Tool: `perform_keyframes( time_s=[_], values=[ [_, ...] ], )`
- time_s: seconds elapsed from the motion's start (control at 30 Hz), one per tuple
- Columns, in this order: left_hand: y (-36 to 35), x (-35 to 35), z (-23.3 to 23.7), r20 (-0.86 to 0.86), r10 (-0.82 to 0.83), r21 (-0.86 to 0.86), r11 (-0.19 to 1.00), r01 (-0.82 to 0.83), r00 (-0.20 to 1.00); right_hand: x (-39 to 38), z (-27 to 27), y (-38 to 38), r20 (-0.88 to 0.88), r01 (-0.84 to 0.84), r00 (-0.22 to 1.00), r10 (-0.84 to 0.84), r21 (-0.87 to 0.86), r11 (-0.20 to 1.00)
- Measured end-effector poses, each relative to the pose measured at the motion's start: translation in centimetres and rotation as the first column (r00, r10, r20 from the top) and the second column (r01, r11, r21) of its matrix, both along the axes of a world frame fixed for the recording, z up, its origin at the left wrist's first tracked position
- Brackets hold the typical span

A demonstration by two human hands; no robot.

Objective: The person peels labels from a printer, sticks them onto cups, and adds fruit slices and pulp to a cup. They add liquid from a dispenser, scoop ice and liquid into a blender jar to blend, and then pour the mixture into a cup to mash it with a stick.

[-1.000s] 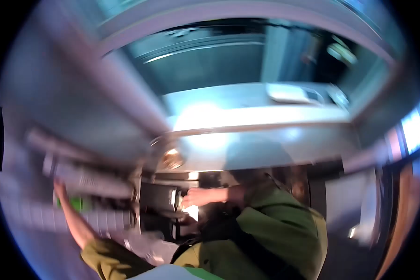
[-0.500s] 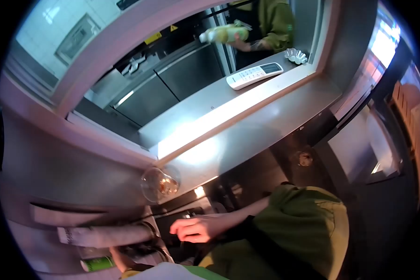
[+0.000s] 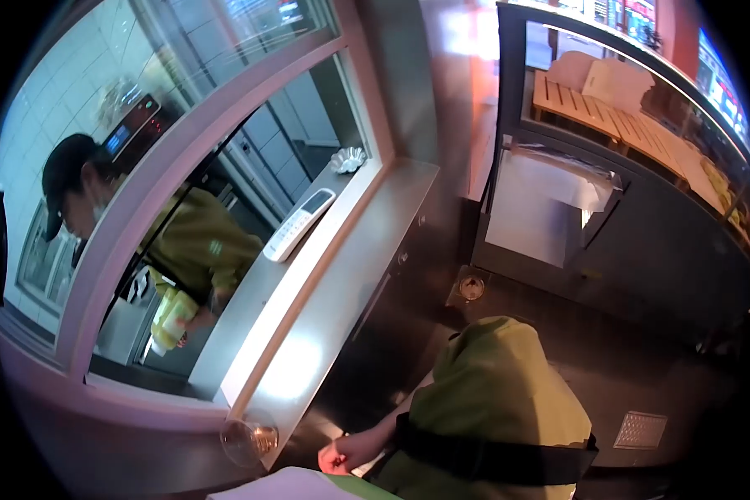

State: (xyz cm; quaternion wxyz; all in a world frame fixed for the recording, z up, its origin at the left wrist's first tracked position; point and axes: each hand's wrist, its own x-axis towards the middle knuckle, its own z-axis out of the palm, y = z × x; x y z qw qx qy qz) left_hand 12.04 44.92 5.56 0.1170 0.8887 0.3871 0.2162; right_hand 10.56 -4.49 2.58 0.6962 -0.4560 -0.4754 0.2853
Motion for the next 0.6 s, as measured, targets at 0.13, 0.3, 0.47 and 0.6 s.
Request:
perform_keyframes(
  time_s=[0.13,0.3,0.47,0.6],
  values=[
    [0.0,0.6,0.4,0.004,0.008,0.005,1.0,-0.008,1.0,-0.1,1.2,-0.4,0.136,0.086,0.987,-0.09,0.039,0.996],
    [1.0,0.7,0.1,0.034,0.006,0.014,1.0,-0.007,0.999,-0.2,0.3,1.1,0.157,0.201,0.966,-0.205,0.038,0.979],
    [3.4,-7.6,-1.9,0.002,0.183,-0.078,0.98,-0.182,0.983,1.2,-0.1,-3.7,0.157,0.014,0.988,0.008,-0.142,0.99],
    [5.5,-11.3,-1.3,0.006,0.253,-0.038,0.967,-0.253,0.967,1.4,-1.3,-1.8,0.146,0.027,0.989,-0.012,-0.102,0.994]
  ],
)
